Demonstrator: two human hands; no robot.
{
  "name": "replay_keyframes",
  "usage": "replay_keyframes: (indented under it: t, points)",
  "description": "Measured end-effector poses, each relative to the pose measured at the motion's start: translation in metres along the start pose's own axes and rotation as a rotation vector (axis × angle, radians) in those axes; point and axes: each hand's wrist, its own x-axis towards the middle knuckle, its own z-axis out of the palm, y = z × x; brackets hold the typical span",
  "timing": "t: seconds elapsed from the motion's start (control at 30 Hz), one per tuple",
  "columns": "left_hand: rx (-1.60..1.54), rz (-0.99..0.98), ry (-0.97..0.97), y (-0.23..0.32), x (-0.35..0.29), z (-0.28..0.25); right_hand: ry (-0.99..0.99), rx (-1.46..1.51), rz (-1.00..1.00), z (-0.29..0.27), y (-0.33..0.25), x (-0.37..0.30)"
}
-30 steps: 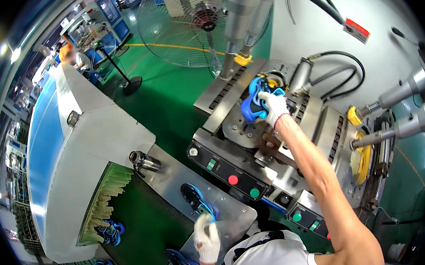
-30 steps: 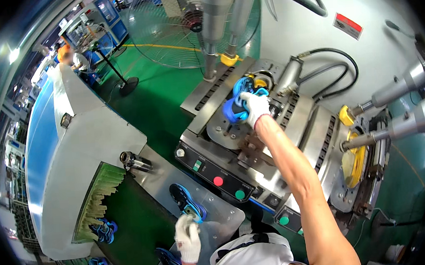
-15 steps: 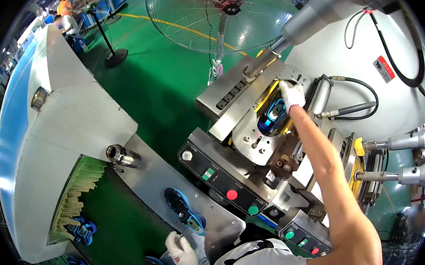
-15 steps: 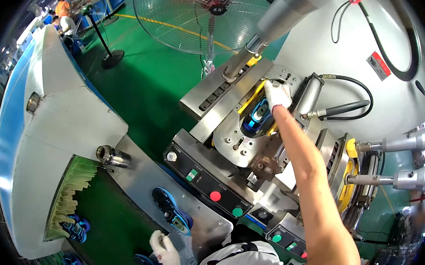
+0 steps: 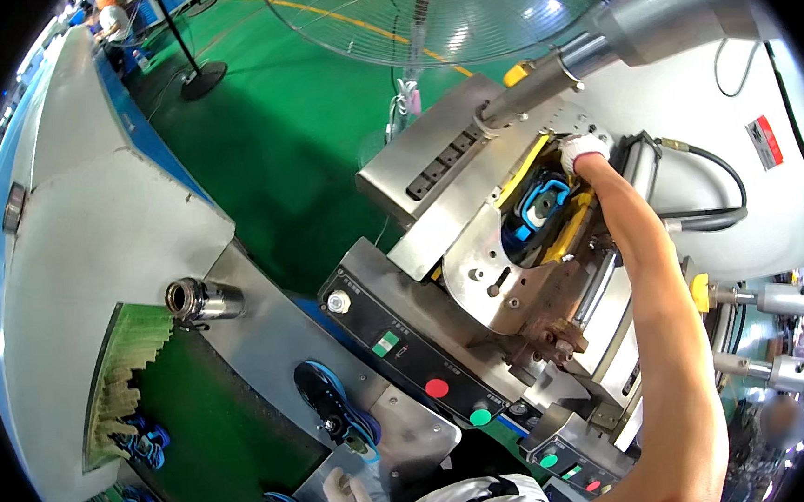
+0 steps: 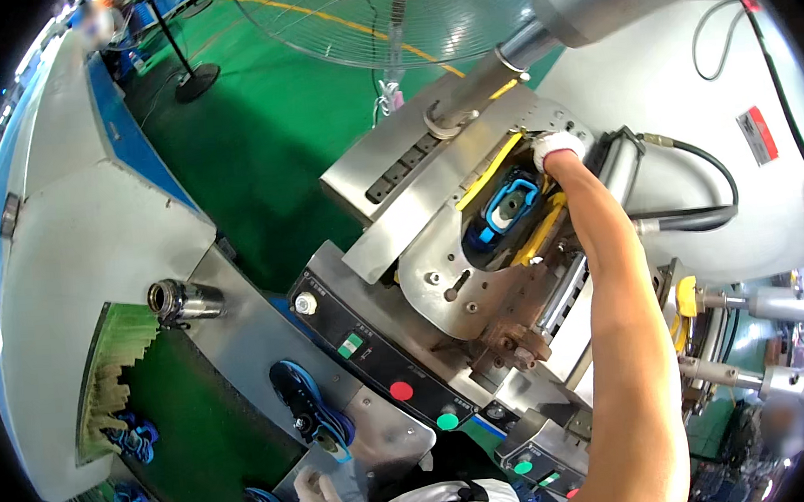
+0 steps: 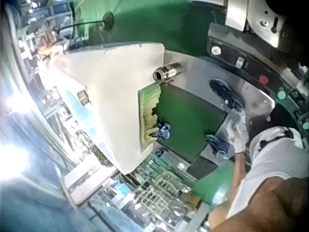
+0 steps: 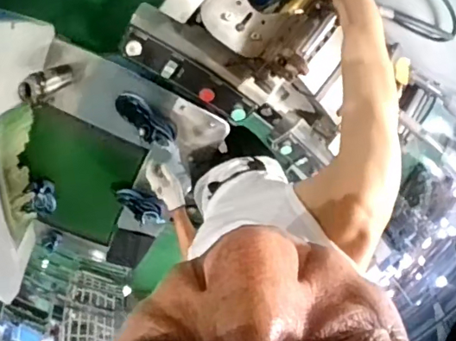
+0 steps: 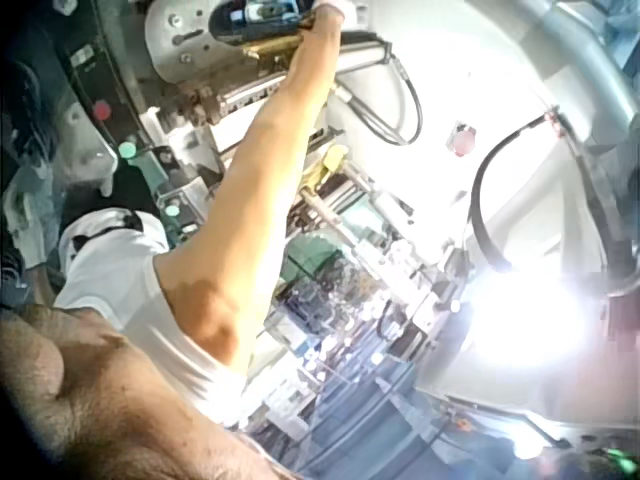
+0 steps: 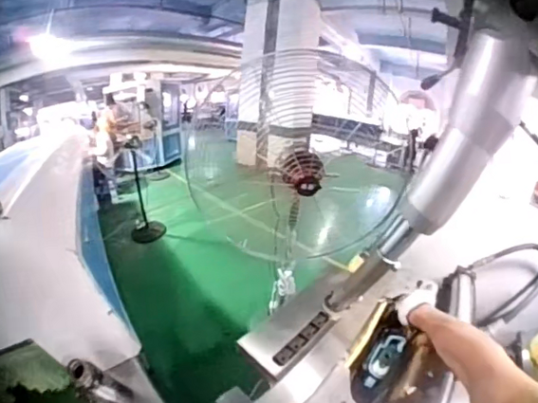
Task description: The person picks up pairs of blue sneakers from a conveyor belt, places them into a machine that presses the components together, and then returns the finished shoes to another conveyor belt.
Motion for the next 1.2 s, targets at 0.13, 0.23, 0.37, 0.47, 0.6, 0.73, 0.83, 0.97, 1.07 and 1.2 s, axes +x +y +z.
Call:
replay_keyframes:
  t: [0.13,0.23,0.37,0.47,0.6,0.73,0.83,0.97,1.07,1.2]
  points:
    - [-0.021,0.002,-0.005,-0.015,0.001,-0.01,-0.01,0.064,0.059,0.015,0.03,-0.004]
    - [-0.266,-0.139,0.068,-0.037,0.002,0.001,0.039,0.615,0.101,-0.055,-0.001,-0.04]
    - [-0.188,0.034,0.091,-0.04,0.029,0.009,0.09,1.272,0.173,-0.076,-0.048,-0.117]
    - [-0.298,0.035,0.06,0.003,0.041,0.003,0.077,1.527,0.576,-0.05,-0.098,-0.135]
    - [-0.411,0.103,0.024,0.007,0.043,0.009,0.242,0.96,0.829,-0.023,-0.112,-0.115]
    - [-0.341,0.068,0.041,-0.023,0.026,-0.003,0.12,0.614,0.509,0.013,-0.085,-0.092]
    - [-0.162,0.046,0.135,-0.04,0.001,-0.017,0.05,0.322,0.292,-0.029,-0.114,-0.103]
    - [-0.121,-0.094,0.191,-0.054,-0.045,-0.022,0.003,0.423,0.171,-0.021,-0.115,-0.08]
    - [-0.106,-0.06,0.256,-0.04,-0.071,-0.022,0.053,1.157,0.363,0.028,-0.086,-0.031]
    - [-0.285,-0.014,0.239,-0.103,-0.098,-0.006,0.153,1.227,0.353,0.08,0.065,0.04]
